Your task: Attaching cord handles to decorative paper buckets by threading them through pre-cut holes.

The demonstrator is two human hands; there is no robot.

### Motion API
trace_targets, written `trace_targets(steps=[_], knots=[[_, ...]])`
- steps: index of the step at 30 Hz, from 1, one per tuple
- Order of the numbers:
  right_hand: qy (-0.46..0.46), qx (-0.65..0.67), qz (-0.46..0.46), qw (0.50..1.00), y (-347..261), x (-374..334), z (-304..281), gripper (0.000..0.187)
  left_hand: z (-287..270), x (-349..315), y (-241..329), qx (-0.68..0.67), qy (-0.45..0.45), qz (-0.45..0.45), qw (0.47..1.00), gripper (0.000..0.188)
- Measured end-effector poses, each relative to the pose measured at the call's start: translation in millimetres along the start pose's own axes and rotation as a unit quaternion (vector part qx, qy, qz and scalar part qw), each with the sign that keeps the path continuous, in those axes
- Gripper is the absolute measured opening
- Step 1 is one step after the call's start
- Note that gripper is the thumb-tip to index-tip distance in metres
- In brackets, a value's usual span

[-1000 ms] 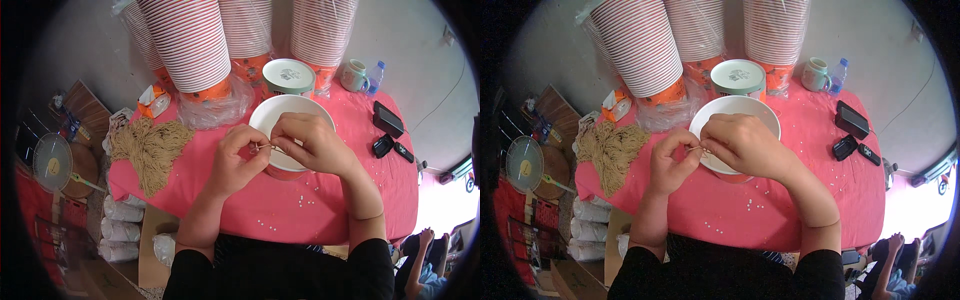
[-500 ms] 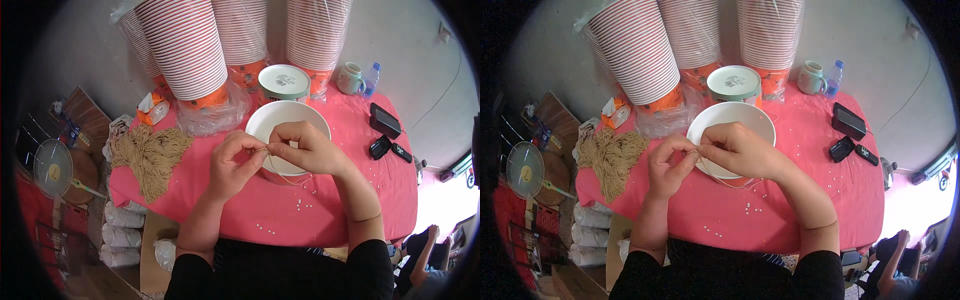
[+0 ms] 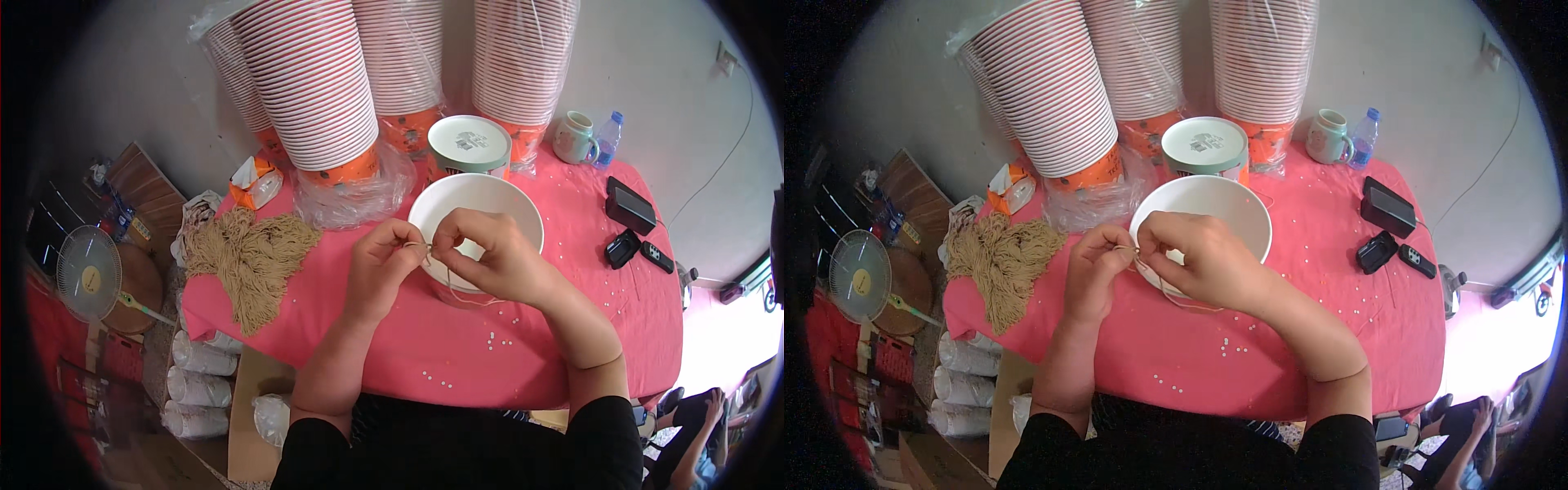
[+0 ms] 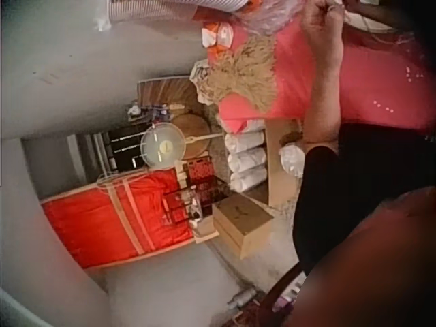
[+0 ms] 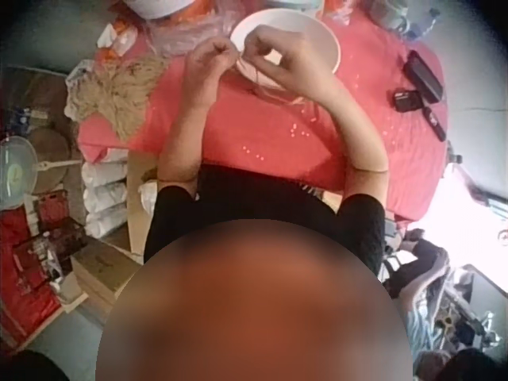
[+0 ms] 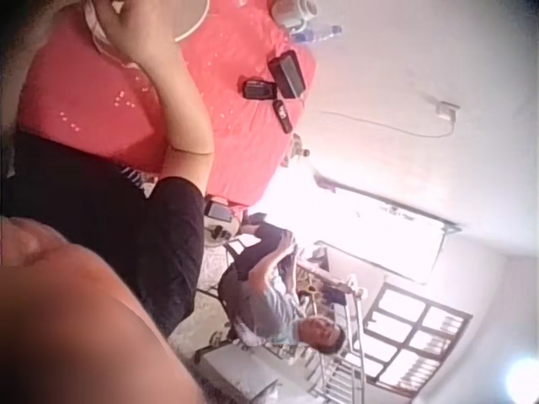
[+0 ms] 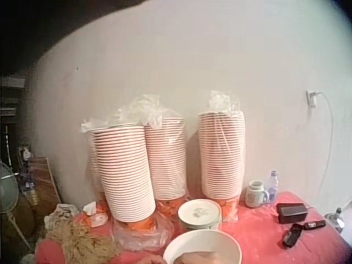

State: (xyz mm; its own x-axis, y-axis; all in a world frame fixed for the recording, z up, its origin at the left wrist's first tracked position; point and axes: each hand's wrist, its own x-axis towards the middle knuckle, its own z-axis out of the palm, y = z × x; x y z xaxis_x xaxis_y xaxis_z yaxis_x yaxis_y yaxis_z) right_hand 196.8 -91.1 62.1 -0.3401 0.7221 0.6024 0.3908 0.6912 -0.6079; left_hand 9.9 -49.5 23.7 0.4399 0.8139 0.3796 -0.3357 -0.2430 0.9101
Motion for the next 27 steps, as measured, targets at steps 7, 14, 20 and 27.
trace_targets(steps=[7, 14, 20, 27], knots=[[0.024, 0.007, -0.037, 0.999, -1.2, 4.0, 1.4, 0.009, -4.5, -1.3, -2.2, -0.045, -0.005, -0.03, 0.999, 0.006], [0.029, 0.005, -0.018, 0.999, -3.2, 3.0, 0.6, 0.01, -1.8, -3.0, -0.4, -0.041, -0.006, -0.026, 0.999, 0.008], [0.025, 0.001, -0.016, 1.0, -4.8, 2.4, -1.5, 0.009, -3.9, -3.4, -0.9, -0.019, -0.018, 0.005, 1.0, 0.008], [0.039, -0.084, -0.067, 0.993, 1.1, 2.9, -1.2, 0.011, -1.0, -2.6, 3.5, 0.057, -0.028, 0.027, 0.998, 0.009]])
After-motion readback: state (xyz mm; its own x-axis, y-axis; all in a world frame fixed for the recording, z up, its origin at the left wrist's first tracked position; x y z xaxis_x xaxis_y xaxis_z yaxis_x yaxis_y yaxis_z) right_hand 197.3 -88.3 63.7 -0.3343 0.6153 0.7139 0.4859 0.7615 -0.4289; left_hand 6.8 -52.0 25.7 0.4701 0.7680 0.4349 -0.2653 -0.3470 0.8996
